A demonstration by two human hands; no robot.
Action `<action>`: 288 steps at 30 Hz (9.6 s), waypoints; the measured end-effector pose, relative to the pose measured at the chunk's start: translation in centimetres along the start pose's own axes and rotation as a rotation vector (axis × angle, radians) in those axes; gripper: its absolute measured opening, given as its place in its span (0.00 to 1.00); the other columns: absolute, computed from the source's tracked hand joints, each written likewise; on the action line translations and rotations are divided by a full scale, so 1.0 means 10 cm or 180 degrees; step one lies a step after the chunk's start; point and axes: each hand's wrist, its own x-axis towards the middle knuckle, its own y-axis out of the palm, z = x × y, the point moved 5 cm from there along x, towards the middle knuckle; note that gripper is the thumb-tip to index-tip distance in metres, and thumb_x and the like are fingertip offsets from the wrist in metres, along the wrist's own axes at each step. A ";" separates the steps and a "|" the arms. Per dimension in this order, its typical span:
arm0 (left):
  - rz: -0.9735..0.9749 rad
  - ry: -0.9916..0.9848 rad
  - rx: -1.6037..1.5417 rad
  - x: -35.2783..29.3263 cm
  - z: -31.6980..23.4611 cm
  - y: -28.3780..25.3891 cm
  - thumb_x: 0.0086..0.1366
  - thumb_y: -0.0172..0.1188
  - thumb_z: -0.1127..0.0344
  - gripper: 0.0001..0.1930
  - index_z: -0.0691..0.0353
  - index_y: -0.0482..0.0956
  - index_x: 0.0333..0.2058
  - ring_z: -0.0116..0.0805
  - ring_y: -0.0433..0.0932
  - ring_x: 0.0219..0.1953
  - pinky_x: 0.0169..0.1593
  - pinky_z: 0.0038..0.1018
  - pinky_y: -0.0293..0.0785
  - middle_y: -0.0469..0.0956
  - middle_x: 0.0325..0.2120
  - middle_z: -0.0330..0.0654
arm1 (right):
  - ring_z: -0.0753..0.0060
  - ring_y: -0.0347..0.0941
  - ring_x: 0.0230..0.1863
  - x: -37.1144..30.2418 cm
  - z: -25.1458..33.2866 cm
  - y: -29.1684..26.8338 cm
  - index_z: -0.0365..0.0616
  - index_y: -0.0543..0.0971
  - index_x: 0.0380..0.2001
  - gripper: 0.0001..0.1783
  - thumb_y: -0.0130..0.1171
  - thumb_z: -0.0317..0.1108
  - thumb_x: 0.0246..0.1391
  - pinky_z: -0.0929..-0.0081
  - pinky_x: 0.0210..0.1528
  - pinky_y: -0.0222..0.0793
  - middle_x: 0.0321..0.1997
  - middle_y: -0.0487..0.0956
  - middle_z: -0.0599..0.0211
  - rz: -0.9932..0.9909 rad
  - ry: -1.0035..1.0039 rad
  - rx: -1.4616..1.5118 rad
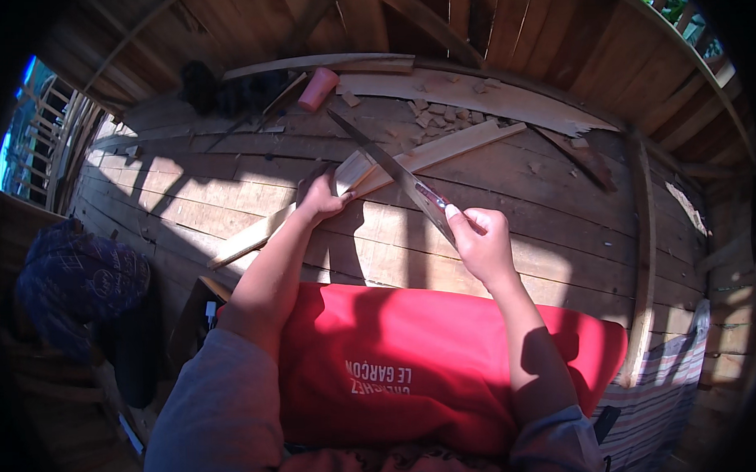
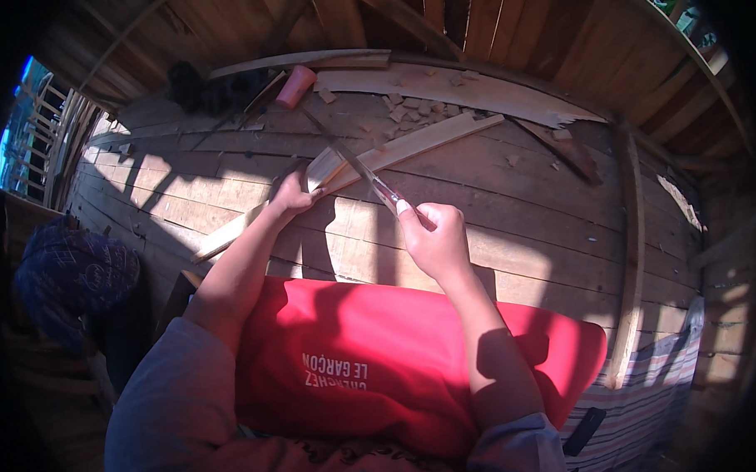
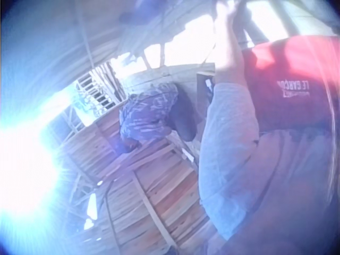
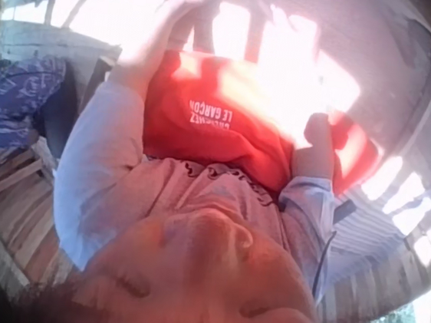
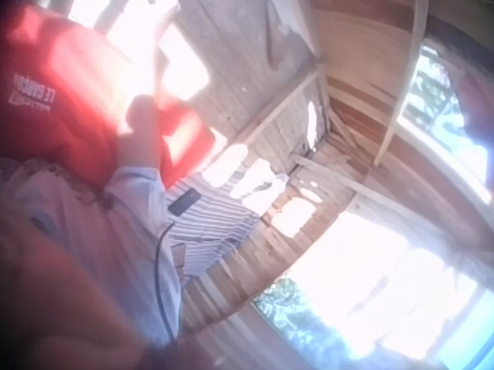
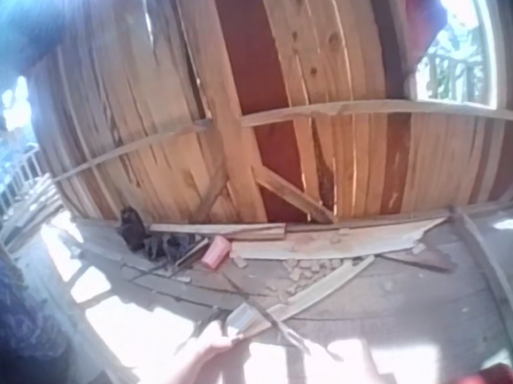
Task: The person saws through a piece of wood by hand while holding it steady on a workbench.
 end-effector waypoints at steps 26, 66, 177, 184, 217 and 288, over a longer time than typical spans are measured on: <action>-0.0181 0.0127 0.0015 -0.04 -0.18 0.06 0.47 0.81 0.44 0.48 0.71 0.70 0.58 0.64 0.77 0.55 0.59 0.47 0.74 0.78 0.50 0.64 | 0.84 0.54 0.19 0.14 -0.62 0.52 0.40 0.65 0.14 0.29 0.59 0.41 0.68 0.69 0.21 0.49 0.13 0.60 0.77 0.0156 0.0372 0.0165; -0.0386 0.0429 0.0446 0.03 -0.17 0.12 0.63 0.67 0.47 0.37 0.71 0.68 0.60 0.66 0.78 0.46 0.52 0.51 0.76 0.78 0.43 0.67 | 0.80 0.60 0.16 0.08 -0.43 0.30 0.38 0.72 0.13 0.25 0.64 0.40 0.60 0.65 0.21 0.55 0.10 0.66 0.73 0.0076 0.0690 -0.0258; -0.0817 0.0651 0.0074 0.16 -0.05 0.13 0.55 0.73 0.49 0.30 0.67 0.79 0.47 0.65 0.79 0.46 0.49 0.49 0.77 0.78 0.42 0.65 | 0.77 0.64 0.13 0.03 -0.52 0.81 0.38 0.71 0.15 0.20 0.62 0.31 0.59 0.67 0.19 0.56 0.10 0.68 0.64 0.0056 -0.0004 -0.0169; -0.1148 0.0792 0.0133 -0.03 0.02 -0.02 0.54 0.73 0.52 0.30 0.70 0.78 0.47 0.65 0.78 0.45 0.49 0.49 0.77 0.78 0.40 0.65 | 0.80 0.61 0.14 -0.30 -0.46 0.65 0.39 0.72 0.15 0.21 0.63 0.32 0.61 0.69 0.19 0.55 0.11 0.67 0.68 0.0289 0.0220 -0.0165; -0.0556 0.0705 0.0384 -0.09 -0.23 -0.01 0.59 0.70 0.47 0.34 0.73 0.78 0.53 0.64 0.74 0.54 0.61 0.46 0.73 0.75 0.50 0.66 | 0.88 0.55 0.18 -0.33 -0.42 0.30 0.43 0.68 0.15 0.25 0.57 0.35 0.68 0.73 0.20 0.47 0.14 0.62 0.83 0.0724 0.0305 -0.0241; -0.0742 0.0835 0.1495 0.21 -0.70 0.16 0.68 0.59 0.40 0.31 0.70 0.73 0.46 0.58 0.75 0.47 0.51 0.47 0.73 0.75 0.43 0.58 | 0.78 0.61 0.15 -0.19 -0.46 0.42 0.39 0.70 0.14 0.24 0.59 0.37 0.63 0.65 0.22 0.56 0.11 0.66 0.68 0.0123 0.0319 -0.0014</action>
